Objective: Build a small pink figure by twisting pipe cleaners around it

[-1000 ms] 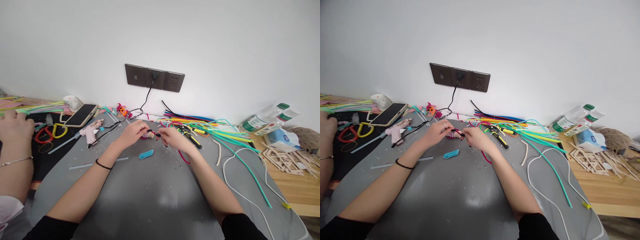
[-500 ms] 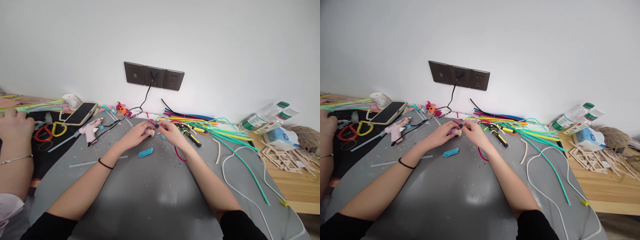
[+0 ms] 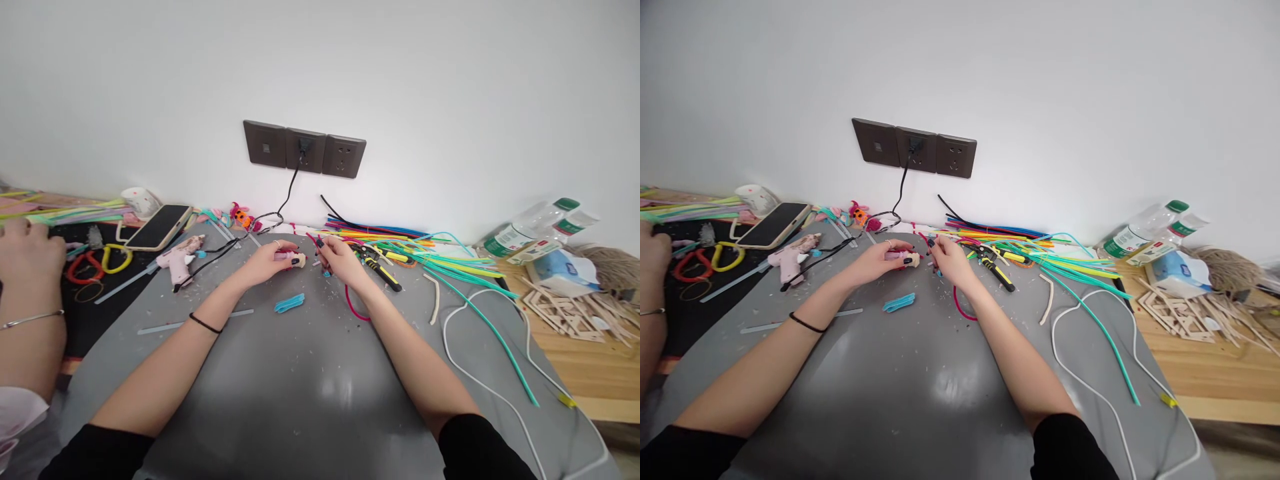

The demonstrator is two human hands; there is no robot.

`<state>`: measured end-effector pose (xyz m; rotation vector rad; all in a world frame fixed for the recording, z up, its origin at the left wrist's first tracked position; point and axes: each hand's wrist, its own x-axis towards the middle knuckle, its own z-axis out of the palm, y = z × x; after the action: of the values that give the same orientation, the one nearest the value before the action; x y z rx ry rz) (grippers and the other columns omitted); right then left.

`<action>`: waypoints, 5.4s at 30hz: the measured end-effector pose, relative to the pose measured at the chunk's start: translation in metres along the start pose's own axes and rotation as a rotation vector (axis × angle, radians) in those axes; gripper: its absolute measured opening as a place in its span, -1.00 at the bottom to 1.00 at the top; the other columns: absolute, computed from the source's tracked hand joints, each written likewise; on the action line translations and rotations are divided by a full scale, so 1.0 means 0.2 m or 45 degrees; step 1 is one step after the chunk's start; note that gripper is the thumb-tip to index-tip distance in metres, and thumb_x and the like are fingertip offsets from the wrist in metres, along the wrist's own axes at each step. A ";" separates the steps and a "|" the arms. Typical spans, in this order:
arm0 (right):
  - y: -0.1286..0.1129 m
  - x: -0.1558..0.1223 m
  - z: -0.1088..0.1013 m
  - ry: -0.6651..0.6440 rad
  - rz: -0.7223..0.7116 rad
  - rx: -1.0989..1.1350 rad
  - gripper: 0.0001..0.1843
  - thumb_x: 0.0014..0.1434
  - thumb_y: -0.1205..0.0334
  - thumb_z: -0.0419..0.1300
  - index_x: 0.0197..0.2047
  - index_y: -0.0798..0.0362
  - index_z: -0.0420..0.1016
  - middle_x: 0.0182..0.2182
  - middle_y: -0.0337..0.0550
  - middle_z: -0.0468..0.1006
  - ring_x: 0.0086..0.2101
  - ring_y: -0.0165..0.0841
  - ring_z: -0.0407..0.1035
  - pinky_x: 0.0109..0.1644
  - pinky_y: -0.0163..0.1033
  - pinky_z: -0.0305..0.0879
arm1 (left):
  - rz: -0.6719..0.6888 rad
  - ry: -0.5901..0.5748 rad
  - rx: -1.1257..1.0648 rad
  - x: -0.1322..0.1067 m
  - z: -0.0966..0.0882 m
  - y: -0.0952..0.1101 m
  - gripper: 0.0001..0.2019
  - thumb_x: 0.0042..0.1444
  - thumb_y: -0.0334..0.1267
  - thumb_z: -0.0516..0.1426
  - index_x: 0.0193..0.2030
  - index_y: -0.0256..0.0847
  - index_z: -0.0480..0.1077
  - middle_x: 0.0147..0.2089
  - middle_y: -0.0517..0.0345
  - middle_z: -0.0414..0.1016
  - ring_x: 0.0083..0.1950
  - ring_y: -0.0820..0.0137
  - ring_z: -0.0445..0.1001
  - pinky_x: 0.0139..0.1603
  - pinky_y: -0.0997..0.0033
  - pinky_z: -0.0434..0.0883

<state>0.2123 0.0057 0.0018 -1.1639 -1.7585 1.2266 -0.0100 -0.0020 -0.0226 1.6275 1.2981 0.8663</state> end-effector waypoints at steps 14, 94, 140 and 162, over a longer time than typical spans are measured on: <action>0.06 0.01 0.09 0.058 0.006 0.162 -0.84 0.34 0.11 0.04 -0.26 -0.02 0.25 -0.45 -0.31 0.52 -0.56 -0.49 0.30 -0.45 -0.37 0.21 | -0.038 0.341 -1.072 0.03 -0.12 0.04 -0.71 0.00 -0.22 0.42 -0.15 -0.24 0.57 -0.16 0.04 0.65 -0.22 0.40 0.57 -0.19 0.45 0.49; -0.20 -0.12 0.01 0.116 -0.412 -0.105 -0.73 0.30 0.05 0.18 -0.32 0.05 0.51 -0.46 -0.23 0.45 -0.43 -0.40 0.20 -0.33 -0.28 0.10 | -0.099 0.002 -1.311 -0.10 0.11 0.22 -0.84 0.18 -0.28 0.24 -0.20 -0.34 0.59 -0.25 0.00 0.58 -0.35 0.43 0.48 -0.37 0.47 0.46; -0.22 -0.12 0.01 0.101 -0.376 -0.096 -0.71 0.27 0.01 0.19 -0.37 0.04 0.45 -0.49 -0.24 0.37 -0.45 -0.39 0.13 -0.34 -0.24 0.04 | -0.188 -0.118 -1.456 -0.13 0.11 0.23 -0.82 0.23 -0.35 0.13 -0.16 -0.34 0.56 -0.25 -0.04 0.55 -0.34 0.37 0.48 -0.35 0.39 0.42; -0.16 -0.07 -0.02 -0.096 -0.318 0.273 -0.50 0.09 -0.28 0.36 -0.29 0.02 0.47 -0.40 -0.23 0.42 -0.41 -0.41 0.25 -0.35 -0.27 0.21 | -0.243 -0.245 -1.623 -0.14 0.11 0.28 -0.80 0.19 -0.36 0.05 -0.31 -0.32 0.51 -0.56 0.08 0.31 -0.55 0.39 0.29 -0.55 0.43 0.22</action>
<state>0.2108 -0.0104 0.0327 -0.7596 -1.7183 1.2823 0.0247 -0.0382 0.0212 0.5325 0.4863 1.0447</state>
